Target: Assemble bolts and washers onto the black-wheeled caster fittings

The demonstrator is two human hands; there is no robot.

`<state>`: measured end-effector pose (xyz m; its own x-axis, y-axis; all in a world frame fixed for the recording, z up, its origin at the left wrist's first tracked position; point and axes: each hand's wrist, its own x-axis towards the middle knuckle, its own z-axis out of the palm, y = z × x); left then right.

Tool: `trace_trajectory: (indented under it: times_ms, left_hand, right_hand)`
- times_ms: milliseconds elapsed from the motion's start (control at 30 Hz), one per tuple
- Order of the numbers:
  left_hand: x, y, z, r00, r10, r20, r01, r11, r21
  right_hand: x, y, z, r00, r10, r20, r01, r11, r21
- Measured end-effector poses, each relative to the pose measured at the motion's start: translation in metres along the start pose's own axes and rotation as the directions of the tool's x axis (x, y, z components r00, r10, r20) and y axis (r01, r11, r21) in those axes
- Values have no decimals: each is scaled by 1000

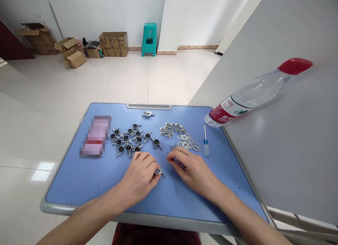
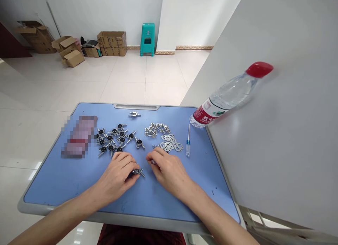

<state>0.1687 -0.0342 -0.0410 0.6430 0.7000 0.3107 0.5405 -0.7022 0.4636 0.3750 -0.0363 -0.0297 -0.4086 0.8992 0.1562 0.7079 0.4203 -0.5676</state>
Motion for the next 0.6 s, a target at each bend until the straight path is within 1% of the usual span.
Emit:
trace_trajectory:
  times_ms: [67,300,433,600]
  left_hand:
    - [1,0,-1,1000,3,-6,-3,1000,-1]
    - [3,-1,-8,1000,0,-11,1,1000,28]
    - [3,-1,-8,1000,0,-10,0,999,33]
    - [2,-1,-6,1000,5,-15,-5,999,36]
  right_hand:
    - [0,1,-1,1000,-7,-1,7,999,-35]
    - [-2,-3,4,995,-40,91,47,995,-85]
    - [-2,-4,10,994,-37,106,48,993,-109]
    - [-1,-4,13,990,-64,127,79,990,-114]
